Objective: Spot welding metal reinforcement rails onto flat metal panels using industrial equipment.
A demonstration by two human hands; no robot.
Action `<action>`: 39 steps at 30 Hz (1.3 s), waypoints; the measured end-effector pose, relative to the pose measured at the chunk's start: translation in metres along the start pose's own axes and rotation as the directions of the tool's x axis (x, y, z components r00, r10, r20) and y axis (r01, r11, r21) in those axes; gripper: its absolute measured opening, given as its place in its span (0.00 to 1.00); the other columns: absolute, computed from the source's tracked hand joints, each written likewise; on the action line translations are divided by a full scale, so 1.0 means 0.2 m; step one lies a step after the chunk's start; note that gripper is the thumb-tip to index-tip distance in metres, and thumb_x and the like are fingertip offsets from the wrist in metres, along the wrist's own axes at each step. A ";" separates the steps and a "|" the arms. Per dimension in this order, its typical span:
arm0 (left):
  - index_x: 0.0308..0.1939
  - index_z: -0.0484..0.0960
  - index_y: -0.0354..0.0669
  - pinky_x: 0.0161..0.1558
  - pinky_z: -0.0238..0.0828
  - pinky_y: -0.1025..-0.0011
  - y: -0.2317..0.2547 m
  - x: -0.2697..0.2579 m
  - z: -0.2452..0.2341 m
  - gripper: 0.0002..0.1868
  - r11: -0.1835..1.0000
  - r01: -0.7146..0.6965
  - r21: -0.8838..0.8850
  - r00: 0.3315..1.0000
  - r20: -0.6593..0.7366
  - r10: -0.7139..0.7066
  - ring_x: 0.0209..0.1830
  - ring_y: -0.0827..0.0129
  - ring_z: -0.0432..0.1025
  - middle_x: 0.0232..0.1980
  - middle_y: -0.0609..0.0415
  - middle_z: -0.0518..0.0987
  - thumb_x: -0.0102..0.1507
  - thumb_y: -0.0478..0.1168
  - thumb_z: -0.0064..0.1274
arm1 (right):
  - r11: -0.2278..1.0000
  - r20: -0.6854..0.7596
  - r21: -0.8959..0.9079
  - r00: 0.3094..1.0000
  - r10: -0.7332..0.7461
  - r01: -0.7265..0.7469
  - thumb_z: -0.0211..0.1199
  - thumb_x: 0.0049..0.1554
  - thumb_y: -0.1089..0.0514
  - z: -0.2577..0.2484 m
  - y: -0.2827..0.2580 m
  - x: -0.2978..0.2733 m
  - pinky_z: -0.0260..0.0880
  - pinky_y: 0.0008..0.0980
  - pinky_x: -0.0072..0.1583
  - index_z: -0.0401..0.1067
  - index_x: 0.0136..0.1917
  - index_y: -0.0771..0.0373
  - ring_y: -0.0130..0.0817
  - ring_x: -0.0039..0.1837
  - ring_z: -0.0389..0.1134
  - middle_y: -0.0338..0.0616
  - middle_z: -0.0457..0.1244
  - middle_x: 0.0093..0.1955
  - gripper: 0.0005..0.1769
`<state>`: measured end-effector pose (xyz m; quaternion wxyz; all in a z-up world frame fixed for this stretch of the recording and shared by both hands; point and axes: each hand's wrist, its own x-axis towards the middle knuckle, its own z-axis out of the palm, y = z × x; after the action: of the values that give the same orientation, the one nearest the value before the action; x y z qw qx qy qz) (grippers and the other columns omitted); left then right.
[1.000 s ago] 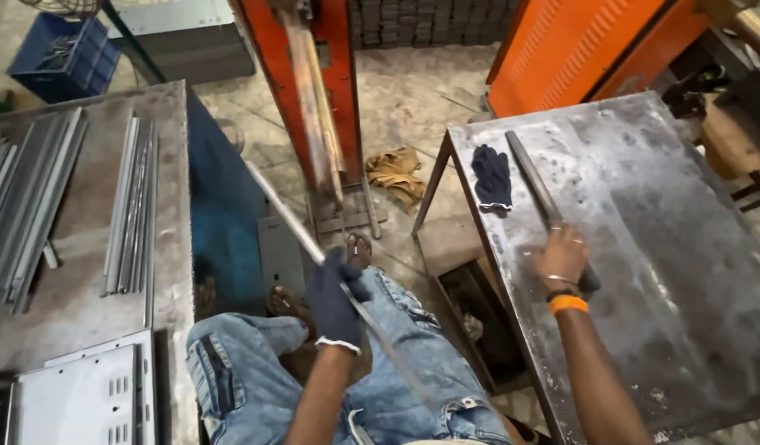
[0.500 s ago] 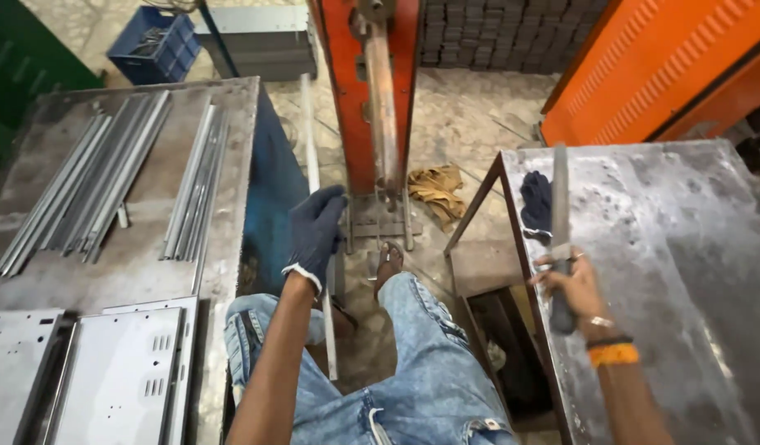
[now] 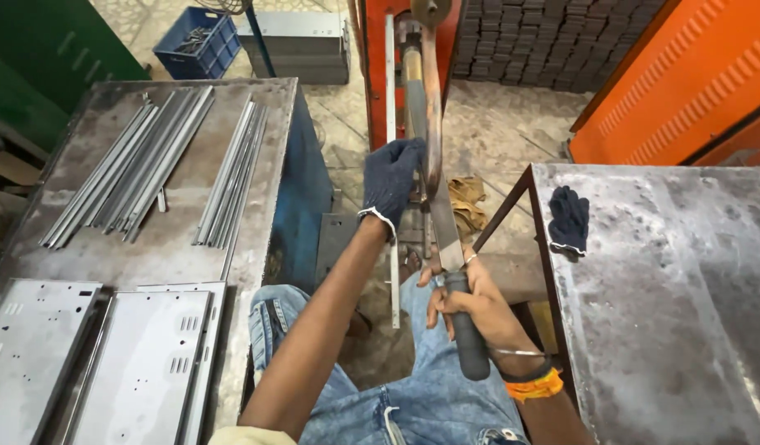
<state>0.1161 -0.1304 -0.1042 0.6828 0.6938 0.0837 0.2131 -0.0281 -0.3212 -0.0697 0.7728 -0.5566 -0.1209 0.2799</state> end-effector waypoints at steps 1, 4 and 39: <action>0.43 0.88 0.35 0.27 0.68 0.74 -0.02 0.02 0.02 0.18 1.000 0.014 -0.018 1.000 -0.006 -0.014 0.25 0.78 0.71 0.30 0.59 0.82 0.64 0.48 0.55 | 0.999 -0.008 -0.023 1.000 0.027 -0.027 0.56 0.44 0.71 0.00 0.00 0.01 0.66 0.27 0.28 0.55 0.67 0.62 0.36 0.34 0.71 0.51 0.65 0.52 0.36; 0.42 0.87 0.31 0.29 0.66 0.72 -0.17 0.17 0.10 0.19 0.997 0.030 -0.074 1.000 0.004 -0.030 0.27 0.78 0.68 0.30 0.57 0.80 0.65 0.47 0.55 | 0.997 -0.052 -0.028 0.996 0.074 -0.076 0.57 0.49 0.66 0.00 -0.02 0.05 0.66 0.28 0.27 0.57 0.65 0.62 0.33 0.31 0.69 0.48 0.67 0.49 0.30; 0.34 0.81 0.22 0.31 0.58 0.59 -0.22 0.23 0.09 0.28 0.998 -0.022 -0.053 1.000 -0.006 0.021 0.28 0.71 0.60 0.24 0.46 0.71 0.73 0.50 0.51 | 0.999 -0.162 -0.011 0.986 0.028 -0.030 0.56 0.63 0.43 0.01 0.12 0.23 0.59 0.29 0.26 0.67 0.55 0.64 0.28 0.23 0.60 0.40 0.62 0.28 0.21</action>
<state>0.1722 -0.1265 -0.1382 0.6984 0.6757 0.0725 0.2245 0.0020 -0.2877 -0.0961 0.7720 -0.5845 -0.0516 0.2443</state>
